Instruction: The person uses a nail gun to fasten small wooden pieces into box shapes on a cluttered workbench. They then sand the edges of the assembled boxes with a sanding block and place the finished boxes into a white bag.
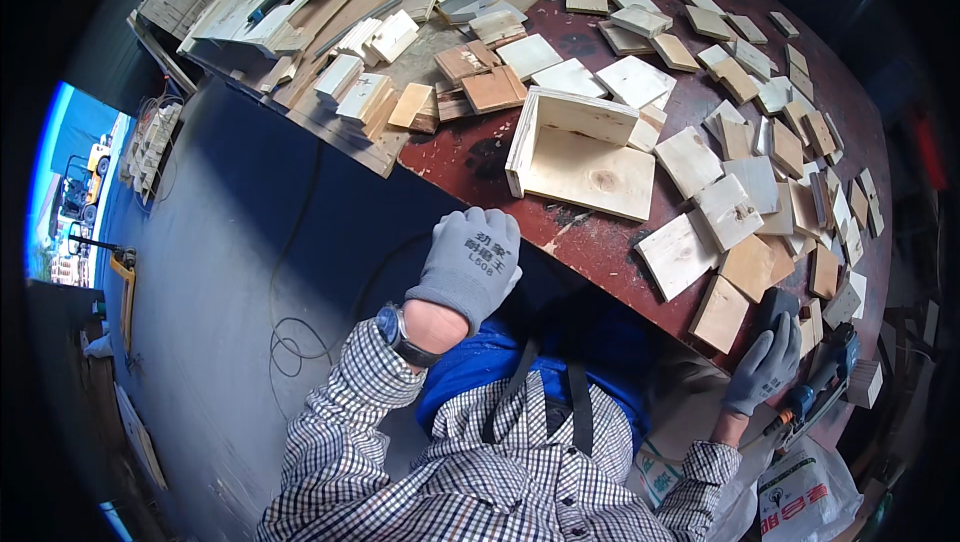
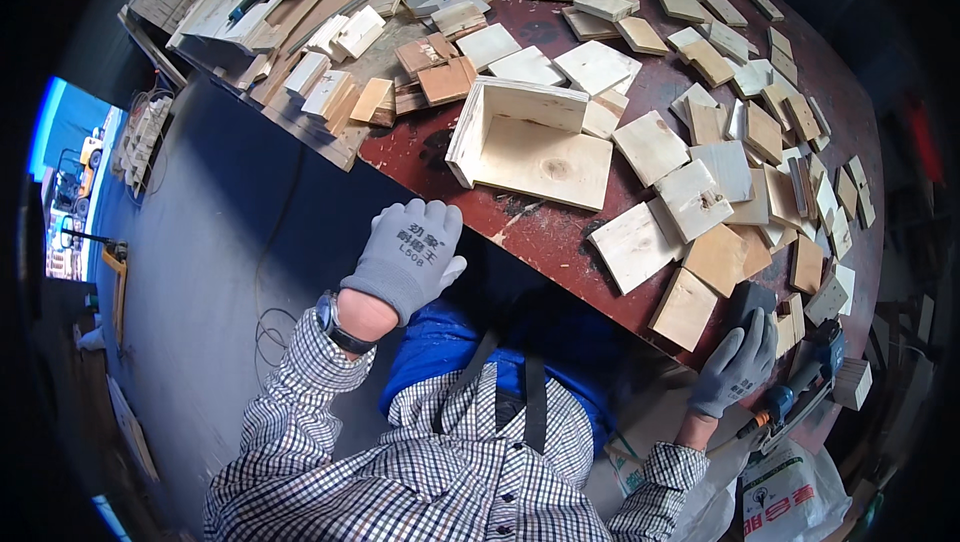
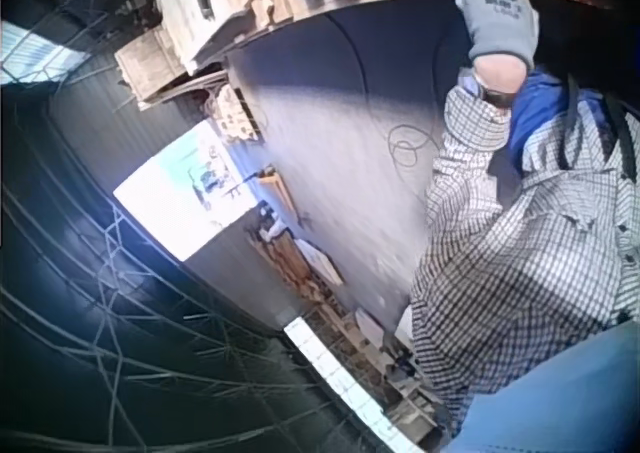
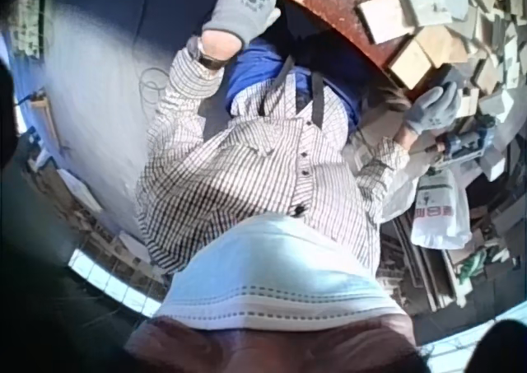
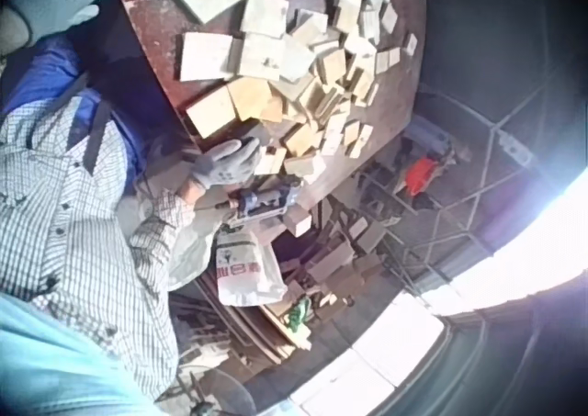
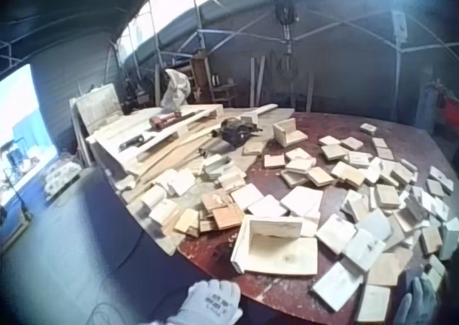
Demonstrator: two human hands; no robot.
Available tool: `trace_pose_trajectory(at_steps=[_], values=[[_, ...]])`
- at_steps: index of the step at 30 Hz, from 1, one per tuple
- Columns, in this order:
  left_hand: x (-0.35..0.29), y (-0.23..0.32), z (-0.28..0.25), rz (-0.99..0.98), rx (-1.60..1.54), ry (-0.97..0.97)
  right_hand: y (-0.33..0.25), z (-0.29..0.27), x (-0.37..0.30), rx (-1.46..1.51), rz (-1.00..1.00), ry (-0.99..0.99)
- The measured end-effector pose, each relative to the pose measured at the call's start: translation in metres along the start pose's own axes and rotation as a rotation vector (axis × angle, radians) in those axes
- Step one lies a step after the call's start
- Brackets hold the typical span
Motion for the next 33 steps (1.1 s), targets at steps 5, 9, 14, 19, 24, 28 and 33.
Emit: trace_pose_trajectory(at_steps=[5,9,14,19,24,28,33], values=[[-0.022,0.085,0.006,0.354,0.052,0.171,0.007,0.003,-0.001,-0.021,-0.028,0.003],[-0.022,0.114,-0.007,0.522,0.197,0.147,0.005,0.007,0.000,0.013,-0.030,0.013],[-0.024,0.128,-0.024,0.542,0.260,0.233,0.007,0.008,0.000,-0.022,-0.048,0.000],[-0.022,0.131,-0.028,0.495,0.214,0.271,0.007,0.007,-0.001,-0.036,-0.047,0.000],[-0.021,0.111,-0.034,0.432,-0.050,0.245,0.003,0.001,0.001,0.001,-0.046,0.014],[-0.005,0.064,-0.058,0.521,-0.422,0.335,-0.006,-0.001,0.005,-0.018,-0.037,0.014],[-0.004,-0.036,-0.053,-0.097,-0.787,1.051,-0.010,-0.002,0.008,0.024,0.010,0.028]])
Point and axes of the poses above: each hand's wrist, its own x-axis towards the middle knuckle, its own z-axis out of the palm, y = z × x, the point moved 4 cm from there along x, towards the middle knuckle, and after that the axes turned 9 degrees about y, right-handed, at the moved point
